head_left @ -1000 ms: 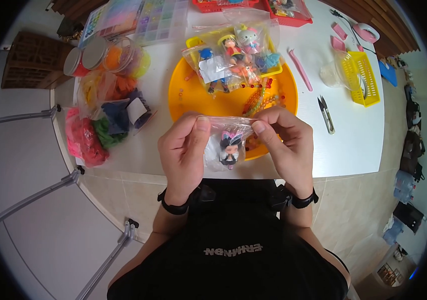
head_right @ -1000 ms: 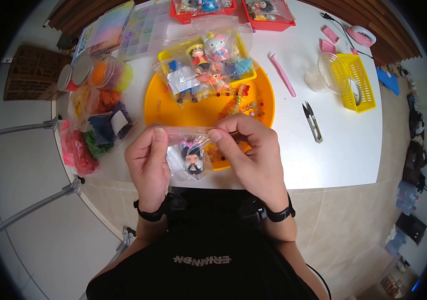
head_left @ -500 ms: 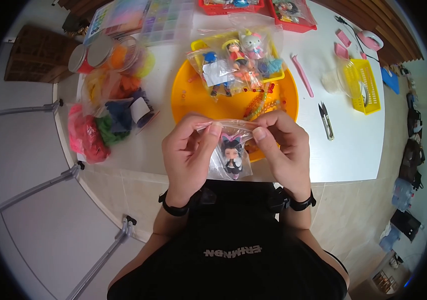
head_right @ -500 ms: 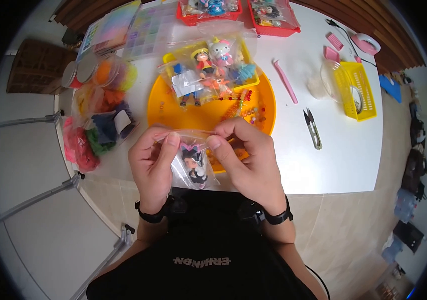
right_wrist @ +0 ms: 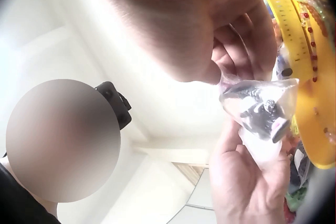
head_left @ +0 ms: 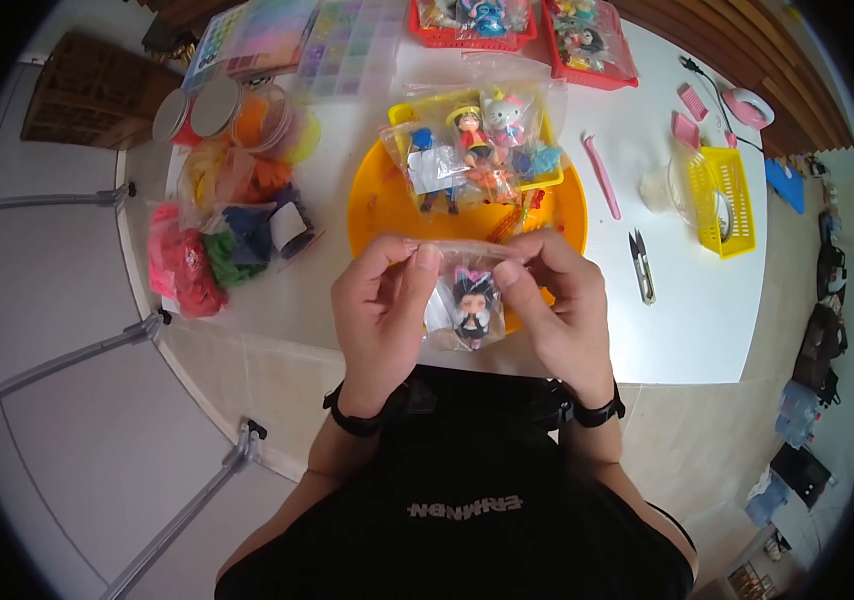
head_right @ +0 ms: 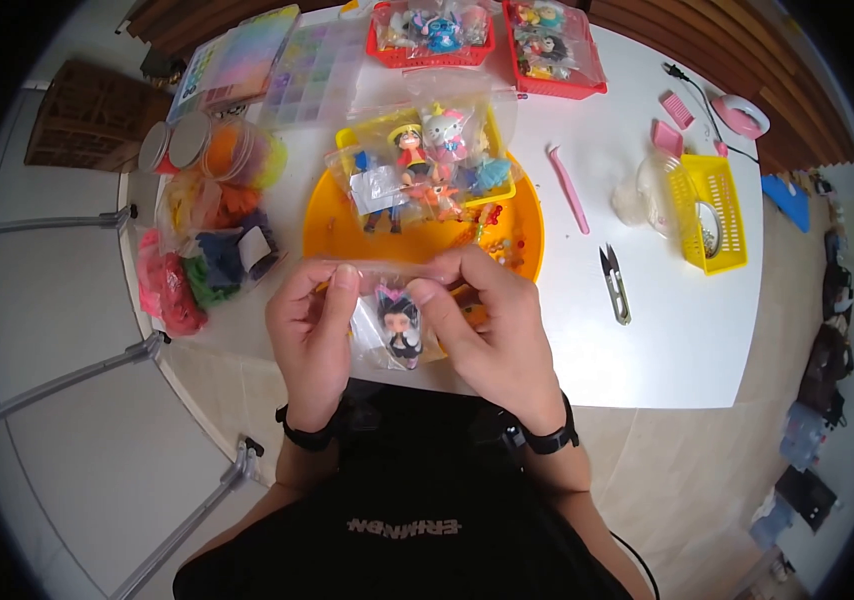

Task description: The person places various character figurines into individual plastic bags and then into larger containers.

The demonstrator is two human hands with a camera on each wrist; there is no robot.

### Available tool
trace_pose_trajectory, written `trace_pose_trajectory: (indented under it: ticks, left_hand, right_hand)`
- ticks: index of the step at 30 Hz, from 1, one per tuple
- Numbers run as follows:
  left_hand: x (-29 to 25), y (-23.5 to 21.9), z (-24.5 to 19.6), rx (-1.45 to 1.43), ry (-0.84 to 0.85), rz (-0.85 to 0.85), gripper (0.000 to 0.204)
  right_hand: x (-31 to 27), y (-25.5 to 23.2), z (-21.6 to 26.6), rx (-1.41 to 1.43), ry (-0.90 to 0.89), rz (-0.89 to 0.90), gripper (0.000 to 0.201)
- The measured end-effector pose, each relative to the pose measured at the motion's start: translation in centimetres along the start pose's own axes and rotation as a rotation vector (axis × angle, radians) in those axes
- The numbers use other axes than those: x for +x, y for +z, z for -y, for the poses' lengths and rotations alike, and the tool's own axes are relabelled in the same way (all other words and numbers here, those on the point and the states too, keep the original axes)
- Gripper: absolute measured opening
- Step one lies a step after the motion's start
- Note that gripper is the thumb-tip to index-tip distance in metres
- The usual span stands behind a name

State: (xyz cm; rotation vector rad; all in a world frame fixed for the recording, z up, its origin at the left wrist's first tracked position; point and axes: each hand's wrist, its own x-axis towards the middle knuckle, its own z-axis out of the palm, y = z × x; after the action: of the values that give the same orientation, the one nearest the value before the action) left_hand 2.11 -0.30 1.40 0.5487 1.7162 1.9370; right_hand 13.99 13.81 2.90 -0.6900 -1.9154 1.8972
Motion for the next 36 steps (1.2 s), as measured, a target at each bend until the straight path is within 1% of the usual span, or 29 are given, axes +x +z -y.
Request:
trace_pose_trajectory:
  ticks: [2,3,6,8,10,11,14,15,18,20,22,23,26,27,30,33,36]
  left_hand:
    - [0.5,0.4,-0.7,-0.023,-0.03,-0.032,0.012]
    - [0.7,0.7,-1.0,-0.031,-0.028,-0.051,0.013]
    - [1.5,1.1,-1.7,-0.052,-0.025,-0.083,0.017]
    - [2.1,0.8,-1.9,-0.062,-0.034,-0.078,0.02]
    - [2.9,0.7,-2.7,-0.078,-0.118,-0.063,0.023]
    - [3.4,0.7,-3.0,-0.09,-0.158,-0.051,0.025]
    - [4.8,1.1,-3.0,-0.104,-0.026,-0.005,0.031]
    - [5.1,0.9,-2.8,-0.085,-0.01,0.021,0.03]
    - [5.6,-0.2,-1.8,0.147,0.062,0.023,0.028]
    - [6.1,-1.2,-0.4,0.274,0.097,0.007,0.027]
    - [6.3,-1.4,0.0,0.384,0.141,-0.007,0.027]
    - [6.4,-1.3,0.0,0.431,0.168,-0.01,0.027]
    - [6.7,-1.3,0.0,0.544,0.264,0.017,0.028]
    - [6.7,-1.2,0.0,0.575,0.298,0.033,0.029]
    - [6.6,-0.8,0.1,0.667,0.372,0.069,0.036]
    - [6.6,-0.8,0.2,0.705,0.381,0.114,0.04]
    - [6.7,-0.8,0.8,0.664,0.399,0.115,0.04]
  right_hand:
    - [0.2,0.0,0.1,-0.048,-0.041,0.05,0.035]
    - [0.4,-0.2,1.4,-0.184,-0.006,0.111,0.054]
    - [0.4,0.6,1.0,-0.312,-0.049,0.152,0.057]
    - [0.7,1.1,1.2,-0.228,0.009,0.118,0.052]
    - [1.2,1.5,1.1,-0.191,0.01,0.057,0.05]
    - [1.5,1.4,1.7,-0.168,0.05,0.024,0.045]
    - [3.8,1.3,2.1,-0.124,0.114,-0.112,0.041]
    - [4.8,1.3,3.0,-0.232,0.046,-0.157,0.037]
    - [7.4,1.0,3.3,-0.409,-0.062,-0.136,0.036]
    - [8.5,1.3,2.1,-0.5,-0.17,-0.167,0.035]
    - [9.0,2.1,1.7,-0.645,-0.276,-0.212,0.034]
    - [8.8,2.5,2.0,-0.677,-0.241,-0.2,0.034]
    - [8.7,2.9,0.6,-0.725,-0.365,-0.198,0.033]
    - [8.5,2.9,0.4,-0.818,-0.4,-0.205,0.035]
    - [8.0,3.0,0.8,-0.958,-0.298,-0.177,0.042]
    - [7.8,3.4,0.7,-1.012,-0.26,-0.147,0.043]
    - [7.8,3.8,-0.6,-0.968,-0.362,-0.181,0.041]
